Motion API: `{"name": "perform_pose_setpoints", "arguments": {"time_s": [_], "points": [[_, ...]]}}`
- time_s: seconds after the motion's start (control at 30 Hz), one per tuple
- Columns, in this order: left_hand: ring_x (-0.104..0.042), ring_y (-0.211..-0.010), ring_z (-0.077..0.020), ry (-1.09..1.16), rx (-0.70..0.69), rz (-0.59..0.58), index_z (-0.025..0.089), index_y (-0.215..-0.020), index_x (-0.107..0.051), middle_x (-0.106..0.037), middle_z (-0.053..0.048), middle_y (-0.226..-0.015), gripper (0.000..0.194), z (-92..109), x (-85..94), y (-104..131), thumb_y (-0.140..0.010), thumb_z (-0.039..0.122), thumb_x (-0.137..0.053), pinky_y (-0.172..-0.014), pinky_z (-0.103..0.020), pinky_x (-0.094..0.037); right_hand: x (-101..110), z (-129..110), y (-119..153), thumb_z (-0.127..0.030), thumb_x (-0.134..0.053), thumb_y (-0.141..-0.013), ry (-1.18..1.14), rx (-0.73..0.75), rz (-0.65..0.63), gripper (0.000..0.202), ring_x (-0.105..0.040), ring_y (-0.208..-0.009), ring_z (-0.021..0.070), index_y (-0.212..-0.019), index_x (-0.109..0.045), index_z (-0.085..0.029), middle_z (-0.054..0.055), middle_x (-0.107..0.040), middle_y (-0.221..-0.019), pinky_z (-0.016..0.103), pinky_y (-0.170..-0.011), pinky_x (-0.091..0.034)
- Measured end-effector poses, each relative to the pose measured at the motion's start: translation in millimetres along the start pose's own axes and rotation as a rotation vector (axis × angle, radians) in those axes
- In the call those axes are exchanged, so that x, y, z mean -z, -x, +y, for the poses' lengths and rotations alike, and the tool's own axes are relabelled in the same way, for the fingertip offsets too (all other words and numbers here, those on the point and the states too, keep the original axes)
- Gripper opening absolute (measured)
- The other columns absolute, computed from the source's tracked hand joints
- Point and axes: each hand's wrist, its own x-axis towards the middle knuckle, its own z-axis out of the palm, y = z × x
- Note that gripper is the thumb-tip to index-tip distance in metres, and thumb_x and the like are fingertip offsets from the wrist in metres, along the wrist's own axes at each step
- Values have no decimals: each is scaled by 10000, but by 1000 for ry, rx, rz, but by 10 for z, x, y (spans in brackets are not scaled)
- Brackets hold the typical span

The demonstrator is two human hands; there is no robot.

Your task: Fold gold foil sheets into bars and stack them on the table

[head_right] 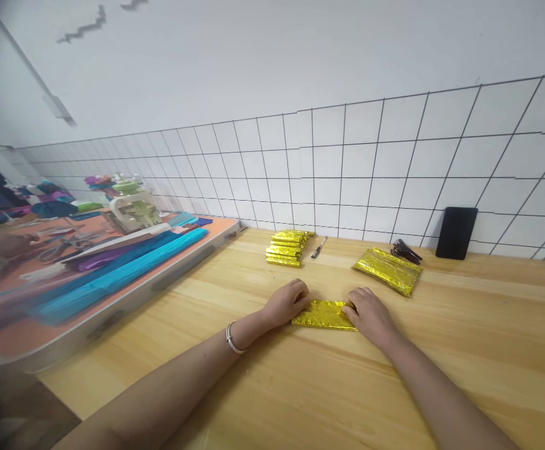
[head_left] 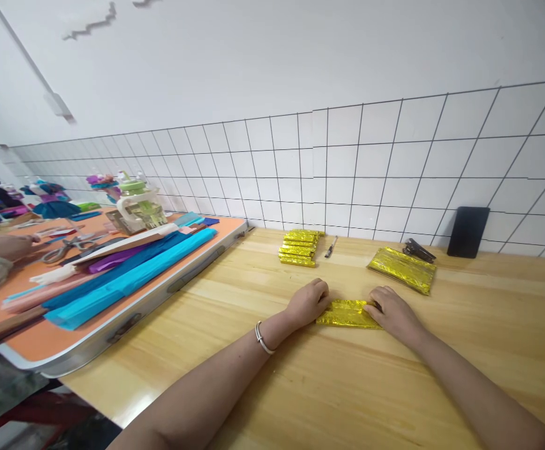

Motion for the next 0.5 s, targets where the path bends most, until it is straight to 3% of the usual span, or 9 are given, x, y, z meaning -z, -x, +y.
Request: {"name": "perform_pose_setpoints", "arguments": {"time_s": [0.17, 0.3, 0.4, 0.5], "points": [[-525, -734, -153, -63, 45, -69, 189, -823, -533, -554, -25, -836, 131, -8, 18, 14, -804, 319, -541, -623, -246, -378, -22, 38, -10, -340, -529, -801, -19, -59, 1, 195, -524, -909, 222, -947, -568, -217, 68, -598, -955, 325, -781, -392], [-525, -759, -163, -27, 24, -111, 180, -734, -524, -562, -22, -774, 143, 11, 37, -4, -791, 306, -561, -687, -260, -396, 16, 4, -9, -340, -513, -809, -40, -51, -39, 142, -533, -845, 211, -825, -583, -218, 55, -601, -845, 319, -757, -396], [-526, -842, -163, 5, -3, -96, 179, -760, -514, -577, -25, -833, 97, 45, 52, -6, -812, 260, -526, -755, -263, -401, 62, -53, 4, -350, -508, -811, -106, -61, 7, 150, -530, -796, 202, -755, -549, -217, 41, -593, -793, 315, -722, -399], [-525, -738, -130, 107, 29, -55, 183, -828, -487, -572, -2, -791, 105, 71, 64, 3, -869, 260, -428, -681, -241, -409, 103, -105, 22, -368, -475, -833, -287, -134, 54, 155, -528, -712, 174, -812, -531, -224, 13, -587, -768, 293, -654, -407]]}}
